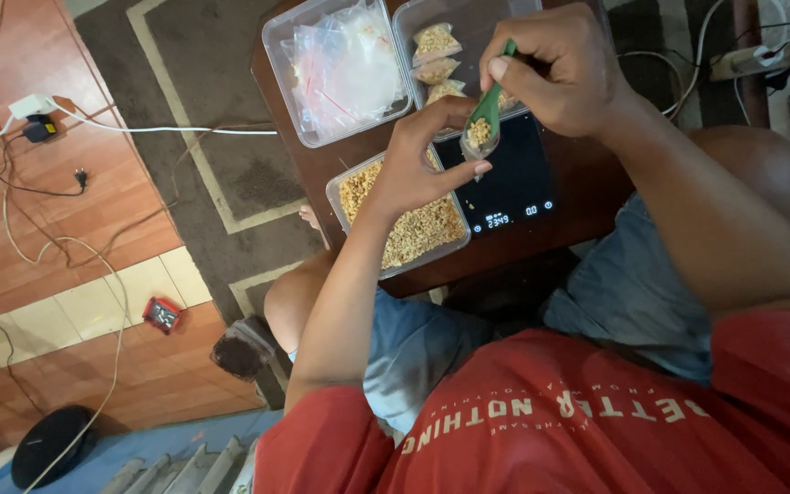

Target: The person weighs and adjusts the amount of grain in small plastic bags using a digital scale and a spoon.

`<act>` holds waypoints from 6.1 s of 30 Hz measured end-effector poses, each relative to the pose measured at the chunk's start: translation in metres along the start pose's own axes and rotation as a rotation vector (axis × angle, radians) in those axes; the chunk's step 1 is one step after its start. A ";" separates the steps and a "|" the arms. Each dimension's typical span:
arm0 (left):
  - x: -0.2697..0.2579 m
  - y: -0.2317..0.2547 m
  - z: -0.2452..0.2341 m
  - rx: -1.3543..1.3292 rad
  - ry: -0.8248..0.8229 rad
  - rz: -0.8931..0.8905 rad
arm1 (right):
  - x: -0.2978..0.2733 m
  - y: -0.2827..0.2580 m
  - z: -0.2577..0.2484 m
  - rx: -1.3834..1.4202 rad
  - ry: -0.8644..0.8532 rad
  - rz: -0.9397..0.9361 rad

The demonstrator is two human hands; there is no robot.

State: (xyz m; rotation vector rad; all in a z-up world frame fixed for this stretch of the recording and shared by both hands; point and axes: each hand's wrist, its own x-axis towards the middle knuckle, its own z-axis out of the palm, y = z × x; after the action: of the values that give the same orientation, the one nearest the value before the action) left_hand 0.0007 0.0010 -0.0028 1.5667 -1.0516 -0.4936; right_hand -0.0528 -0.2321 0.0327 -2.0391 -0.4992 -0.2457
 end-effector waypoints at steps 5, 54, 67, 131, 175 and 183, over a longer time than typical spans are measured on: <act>0.001 -0.001 0.000 -0.010 0.009 0.010 | -0.005 0.009 0.001 -0.026 -0.032 0.035; -0.001 -0.025 0.006 -0.070 0.126 -0.003 | -0.020 -0.002 0.027 0.038 0.291 -0.291; 0.000 -0.022 0.002 -0.130 0.256 -0.095 | -0.035 -0.022 0.108 -0.335 -0.343 0.021; -0.002 -0.004 0.004 -0.061 0.071 0.009 | -0.031 0.030 0.000 0.114 0.181 0.118; -0.002 -0.010 0.002 -0.079 0.092 -0.027 | -0.013 0.005 0.001 -0.121 0.110 -0.079; -0.003 -0.012 0.003 -0.088 0.094 -0.037 | -0.014 0.003 0.002 -0.158 0.137 -0.105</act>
State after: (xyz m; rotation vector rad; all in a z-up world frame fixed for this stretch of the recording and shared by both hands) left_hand 0.0012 0.0012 -0.0160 1.5192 -0.9189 -0.4808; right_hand -0.0639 -0.2345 0.0241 -2.1332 -0.5153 -0.4978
